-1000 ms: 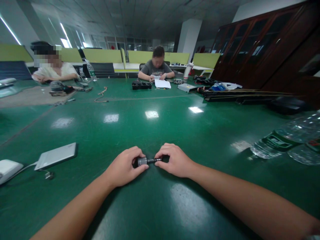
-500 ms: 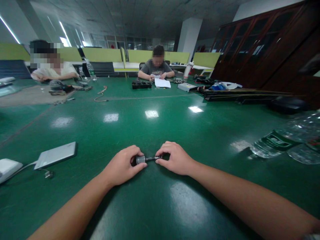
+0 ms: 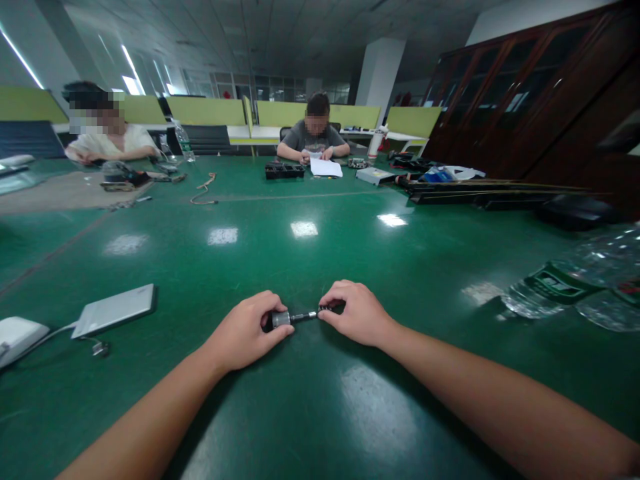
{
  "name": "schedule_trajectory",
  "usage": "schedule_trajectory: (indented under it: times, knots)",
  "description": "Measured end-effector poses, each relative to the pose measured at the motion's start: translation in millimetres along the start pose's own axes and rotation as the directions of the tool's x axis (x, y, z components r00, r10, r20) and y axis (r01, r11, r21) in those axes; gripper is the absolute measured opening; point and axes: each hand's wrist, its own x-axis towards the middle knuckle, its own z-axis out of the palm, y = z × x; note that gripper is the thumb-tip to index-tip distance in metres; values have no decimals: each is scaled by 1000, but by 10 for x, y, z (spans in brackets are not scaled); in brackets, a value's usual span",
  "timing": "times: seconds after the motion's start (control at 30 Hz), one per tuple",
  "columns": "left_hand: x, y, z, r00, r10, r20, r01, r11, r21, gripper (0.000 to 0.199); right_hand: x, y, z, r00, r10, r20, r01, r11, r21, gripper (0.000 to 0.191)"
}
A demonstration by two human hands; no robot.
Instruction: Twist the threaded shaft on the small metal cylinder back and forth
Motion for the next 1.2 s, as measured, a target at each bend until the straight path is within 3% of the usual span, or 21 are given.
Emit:
schedule_trajectory:
  times: [0.1,0.5,0.8,1.2]
  knots:
    - [-2,-7,-3,1000,-8,-5,8,1000,1,20,18,33,-6,997,77,-28,-76,997,18,7]
    - [-6,-38,16,1000,-8,-19,8,1000,6,20,7,-35,32,995,-83,48,80,995,64,8]
    - [-35,-20,53,994,108,12,-107,991,-81,20,-40,-99,62,971,-230,71,209,952,223,19]
    - [-17,55,50,996,89,1,-89,992,-94,16,-60,-146,27,964,-249,95,221,946,236,18]
